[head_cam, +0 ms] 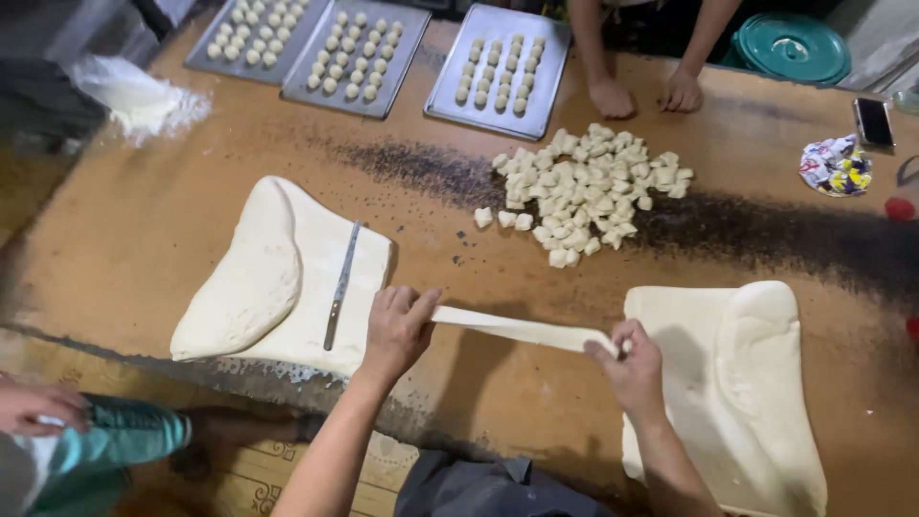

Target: Cutting dough into strips and pinching off small pieces for further processing.

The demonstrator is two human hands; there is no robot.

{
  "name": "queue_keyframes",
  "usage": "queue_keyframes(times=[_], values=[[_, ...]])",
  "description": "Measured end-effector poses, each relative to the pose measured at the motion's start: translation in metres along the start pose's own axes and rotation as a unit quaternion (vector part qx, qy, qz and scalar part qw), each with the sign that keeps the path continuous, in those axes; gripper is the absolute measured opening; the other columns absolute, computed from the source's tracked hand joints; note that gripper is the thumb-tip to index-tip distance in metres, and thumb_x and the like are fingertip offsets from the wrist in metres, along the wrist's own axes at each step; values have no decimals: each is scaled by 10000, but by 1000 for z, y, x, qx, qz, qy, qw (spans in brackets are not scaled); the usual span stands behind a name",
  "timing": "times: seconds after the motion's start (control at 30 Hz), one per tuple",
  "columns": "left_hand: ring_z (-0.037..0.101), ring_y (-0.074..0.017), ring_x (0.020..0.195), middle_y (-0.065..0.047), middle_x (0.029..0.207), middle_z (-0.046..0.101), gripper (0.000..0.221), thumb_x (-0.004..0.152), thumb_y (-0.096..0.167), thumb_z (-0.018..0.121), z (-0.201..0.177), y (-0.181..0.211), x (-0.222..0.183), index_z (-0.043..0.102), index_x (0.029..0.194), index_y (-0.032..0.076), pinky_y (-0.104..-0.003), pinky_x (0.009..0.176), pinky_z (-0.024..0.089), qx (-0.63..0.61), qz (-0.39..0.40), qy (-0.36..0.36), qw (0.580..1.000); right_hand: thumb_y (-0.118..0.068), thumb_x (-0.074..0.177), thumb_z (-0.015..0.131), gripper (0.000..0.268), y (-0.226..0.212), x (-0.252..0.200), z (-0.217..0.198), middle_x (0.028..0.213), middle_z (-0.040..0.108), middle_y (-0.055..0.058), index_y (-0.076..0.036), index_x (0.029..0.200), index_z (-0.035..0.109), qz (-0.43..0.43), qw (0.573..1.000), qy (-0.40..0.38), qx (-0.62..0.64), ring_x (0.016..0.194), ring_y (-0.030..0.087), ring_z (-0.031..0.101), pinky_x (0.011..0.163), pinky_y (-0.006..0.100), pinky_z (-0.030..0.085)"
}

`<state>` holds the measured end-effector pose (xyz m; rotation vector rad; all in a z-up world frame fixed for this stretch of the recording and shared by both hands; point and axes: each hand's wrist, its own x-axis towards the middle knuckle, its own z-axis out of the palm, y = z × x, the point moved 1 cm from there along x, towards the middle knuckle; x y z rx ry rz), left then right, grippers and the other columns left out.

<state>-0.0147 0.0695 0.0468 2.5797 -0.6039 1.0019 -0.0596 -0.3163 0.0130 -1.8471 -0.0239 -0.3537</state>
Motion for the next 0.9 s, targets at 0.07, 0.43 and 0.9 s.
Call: queue_keyframes(times=[0.07, 0.43, 0.9], values=[[515, -269, 966, -29, 1065, 485, 561, 779, 295, 791, 17, 10, -17, 588, 1302, 319, -415, 879, 437, 43, -29, -195, 979, -131, 753, 910, 454, 5, -14, -7, 789, 478, 26, -111, 759, 456, -65, 997, 22, -23, 746, 192, 497, 717, 322, 421], [628, -206, 811, -64, 905, 659, 155, 873, 46, 513, 93, 195, -62, 627, 965, 98, -350, 698, 516, -565, -159, -197, 785, -283, 895, 751, 259, -71, -45, 35, 926, 739, -3, -145, 1093, 658, -54, 990, -132, 5, 741, 119, 693, 651, 262, 538], [682, -375, 940, -107, 972, 655, 365, 929, 216, 672, 70, 62, 56, 625, 1272, 101, -481, 803, 560, -467, -65, -180, 863, -340, 986, 642, 242, -116, 79, 94, 866, 656, 68, -110, 1028, 705, -321, 917, -148, -184, 793, 274, 658, 785, 382, 509]])
